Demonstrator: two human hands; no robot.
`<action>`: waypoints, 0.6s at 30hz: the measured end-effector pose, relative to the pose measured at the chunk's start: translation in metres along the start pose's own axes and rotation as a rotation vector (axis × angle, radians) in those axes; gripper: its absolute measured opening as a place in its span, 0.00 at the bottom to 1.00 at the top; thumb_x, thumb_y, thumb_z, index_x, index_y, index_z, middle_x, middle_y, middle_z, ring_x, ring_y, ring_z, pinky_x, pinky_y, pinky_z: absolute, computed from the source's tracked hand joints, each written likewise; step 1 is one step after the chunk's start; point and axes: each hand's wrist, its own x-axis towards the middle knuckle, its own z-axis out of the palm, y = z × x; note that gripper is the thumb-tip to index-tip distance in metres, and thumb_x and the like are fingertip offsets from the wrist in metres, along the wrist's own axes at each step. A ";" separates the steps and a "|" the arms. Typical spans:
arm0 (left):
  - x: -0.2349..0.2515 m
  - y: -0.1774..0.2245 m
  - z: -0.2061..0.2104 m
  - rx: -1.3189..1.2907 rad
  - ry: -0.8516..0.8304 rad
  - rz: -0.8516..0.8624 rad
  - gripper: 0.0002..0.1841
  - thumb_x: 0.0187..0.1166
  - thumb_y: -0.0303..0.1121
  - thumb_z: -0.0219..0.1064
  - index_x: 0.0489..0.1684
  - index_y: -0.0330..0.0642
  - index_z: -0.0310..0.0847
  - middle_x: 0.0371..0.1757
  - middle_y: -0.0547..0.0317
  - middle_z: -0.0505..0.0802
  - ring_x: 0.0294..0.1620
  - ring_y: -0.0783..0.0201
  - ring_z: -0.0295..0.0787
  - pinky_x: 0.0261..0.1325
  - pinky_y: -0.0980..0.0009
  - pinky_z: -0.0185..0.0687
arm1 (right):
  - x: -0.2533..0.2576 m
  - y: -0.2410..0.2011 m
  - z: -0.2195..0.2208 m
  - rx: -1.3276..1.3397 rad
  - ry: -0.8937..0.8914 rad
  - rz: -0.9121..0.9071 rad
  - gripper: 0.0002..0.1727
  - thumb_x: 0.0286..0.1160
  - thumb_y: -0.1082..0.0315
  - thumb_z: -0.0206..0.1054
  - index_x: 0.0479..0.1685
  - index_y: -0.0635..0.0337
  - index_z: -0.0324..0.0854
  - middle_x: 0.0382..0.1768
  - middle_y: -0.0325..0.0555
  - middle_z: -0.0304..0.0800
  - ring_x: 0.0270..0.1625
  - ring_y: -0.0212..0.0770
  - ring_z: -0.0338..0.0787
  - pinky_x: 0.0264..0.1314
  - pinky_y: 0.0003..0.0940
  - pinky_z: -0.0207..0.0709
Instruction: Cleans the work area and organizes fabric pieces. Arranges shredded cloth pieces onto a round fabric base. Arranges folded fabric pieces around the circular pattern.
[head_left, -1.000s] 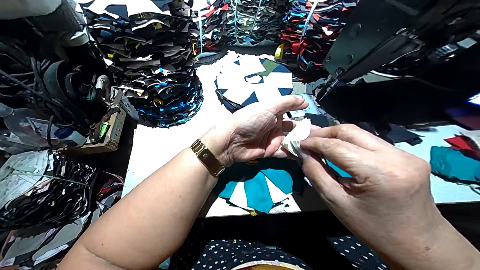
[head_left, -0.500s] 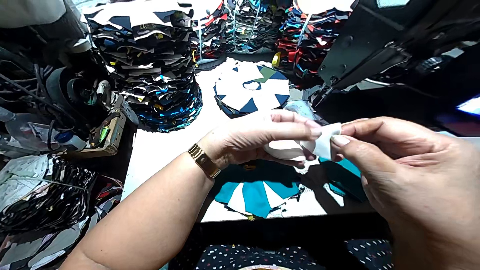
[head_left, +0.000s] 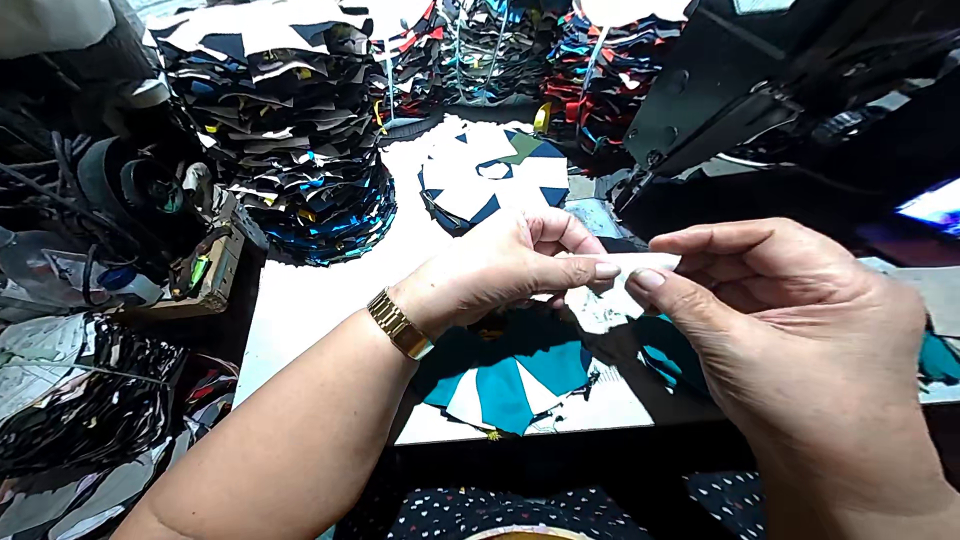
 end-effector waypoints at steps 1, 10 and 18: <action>0.000 0.000 0.000 0.002 0.023 0.014 0.00 0.79 0.20 0.68 0.40 0.32 0.83 0.29 0.56 0.90 0.22 0.75 0.78 0.24 0.83 0.72 | 0.000 0.000 0.001 -0.004 0.006 -0.004 0.15 0.70 0.74 0.73 0.56 0.58 0.83 0.41 0.30 0.91 0.40 0.25 0.91 0.46 0.19 0.89; 0.002 -0.003 0.005 0.133 0.109 0.194 0.13 0.76 0.19 0.71 0.56 0.27 0.82 0.31 0.52 0.88 0.22 0.73 0.78 0.24 0.82 0.73 | -0.001 -0.002 0.006 -0.135 0.039 -0.030 0.09 0.79 0.70 0.69 0.53 0.61 0.84 0.39 0.30 0.90 0.37 0.19 0.88 0.41 0.13 0.84; -0.001 0.005 -0.006 0.256 0.019 0.093 0.05 0.79 0.25 0.71 0.33 0.35 0.84 0.18 0.63 0.83 0.14 0.78 0.70 0.18 0.83 0.64 | -0.002 -0.001 0.004 -0.146 -0.012 0.000 0.06 0.79 0.69 0.67 0.49 0.57 0.81 0.40 0.30 0.88 0.39 0.20 0.87 0.45 0.15 0.83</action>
